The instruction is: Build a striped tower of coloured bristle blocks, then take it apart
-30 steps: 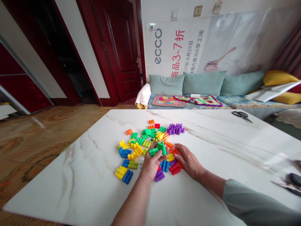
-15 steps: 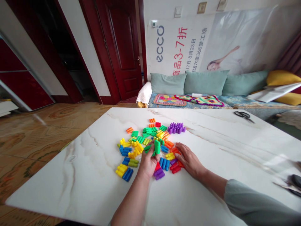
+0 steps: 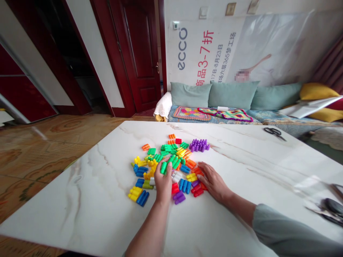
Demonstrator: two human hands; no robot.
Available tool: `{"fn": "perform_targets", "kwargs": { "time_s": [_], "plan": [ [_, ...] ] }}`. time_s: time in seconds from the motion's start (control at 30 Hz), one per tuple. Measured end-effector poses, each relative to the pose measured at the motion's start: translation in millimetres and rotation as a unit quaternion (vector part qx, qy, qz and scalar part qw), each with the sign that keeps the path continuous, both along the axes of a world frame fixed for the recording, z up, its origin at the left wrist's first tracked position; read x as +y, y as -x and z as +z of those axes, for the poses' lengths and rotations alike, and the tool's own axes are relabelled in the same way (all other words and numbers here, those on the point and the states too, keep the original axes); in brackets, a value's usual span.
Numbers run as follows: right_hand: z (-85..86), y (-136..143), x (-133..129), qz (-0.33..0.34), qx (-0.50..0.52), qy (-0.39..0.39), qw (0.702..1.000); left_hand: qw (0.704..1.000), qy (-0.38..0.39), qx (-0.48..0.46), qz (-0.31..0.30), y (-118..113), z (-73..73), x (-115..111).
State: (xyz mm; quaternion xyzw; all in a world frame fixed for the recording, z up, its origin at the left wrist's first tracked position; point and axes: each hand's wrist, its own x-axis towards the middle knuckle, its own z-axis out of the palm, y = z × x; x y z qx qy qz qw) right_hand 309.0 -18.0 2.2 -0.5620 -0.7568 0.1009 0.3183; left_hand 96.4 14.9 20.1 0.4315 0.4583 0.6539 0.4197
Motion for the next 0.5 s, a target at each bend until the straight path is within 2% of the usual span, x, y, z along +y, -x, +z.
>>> {"fn": "perform_targets", "kwargs": {
  "time_s": [0.2,0.33,0.5],
  "plan": [
    [-1.8,-1.1,-0.8,0.001,-0.006,0.002,1.000,0.984,-0.036,0.162,0.059,4.7,-5.0,2.7],
    [-3.3,-1.9,-0.8,-0.008,-0.009,0.006,1.000,0.969,-0.106,0.213,0.068,3.3,-4.7,2.3],
    [-4.9,-2.7,0.8,-0.011,-0.014,0.002,1.000,0.936,-0.199,0.285,0.065,-1.2,0.1,-1.0]
  ]
}}
